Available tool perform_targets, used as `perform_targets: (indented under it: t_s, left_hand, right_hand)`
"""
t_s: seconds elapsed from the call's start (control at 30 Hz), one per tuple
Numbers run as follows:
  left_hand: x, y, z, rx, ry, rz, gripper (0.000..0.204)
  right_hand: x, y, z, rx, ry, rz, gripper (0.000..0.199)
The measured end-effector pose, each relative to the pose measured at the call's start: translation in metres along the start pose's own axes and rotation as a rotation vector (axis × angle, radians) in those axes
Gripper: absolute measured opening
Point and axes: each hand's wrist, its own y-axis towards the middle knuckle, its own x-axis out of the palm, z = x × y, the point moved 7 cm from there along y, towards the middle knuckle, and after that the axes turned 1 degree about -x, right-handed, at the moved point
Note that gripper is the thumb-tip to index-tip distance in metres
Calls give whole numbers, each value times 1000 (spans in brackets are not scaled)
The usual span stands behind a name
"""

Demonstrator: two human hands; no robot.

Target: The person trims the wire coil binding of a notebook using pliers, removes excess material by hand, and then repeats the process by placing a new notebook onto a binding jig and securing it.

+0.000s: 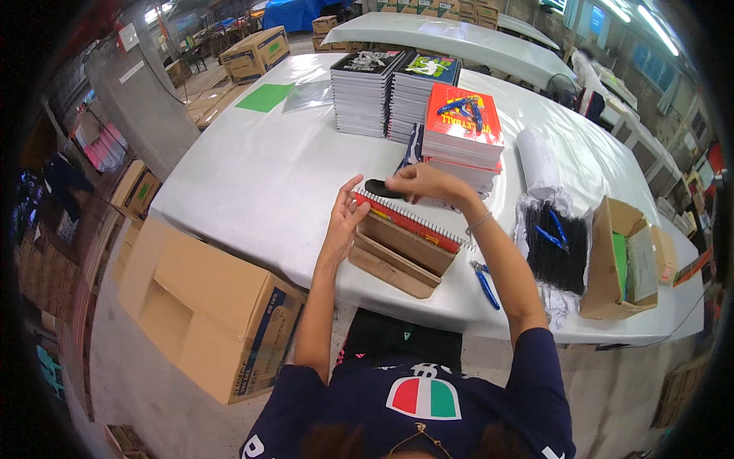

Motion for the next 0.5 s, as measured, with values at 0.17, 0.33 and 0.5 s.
perform_targets:
  t_s: [0.17,0.33,0.5]
  left_hand:
    - [-6,-3,-14,25,43,184,24]
    - [17,-38,-20,140,114,384,21]
    - [36,-57,-2,79,116,333,22]
  right_hand:
    - [5,-25,30,-257,182,337,48]
    - [16,-130,117,-71,23,681,46]
    - [89,-236,135,244,-390,953,51]
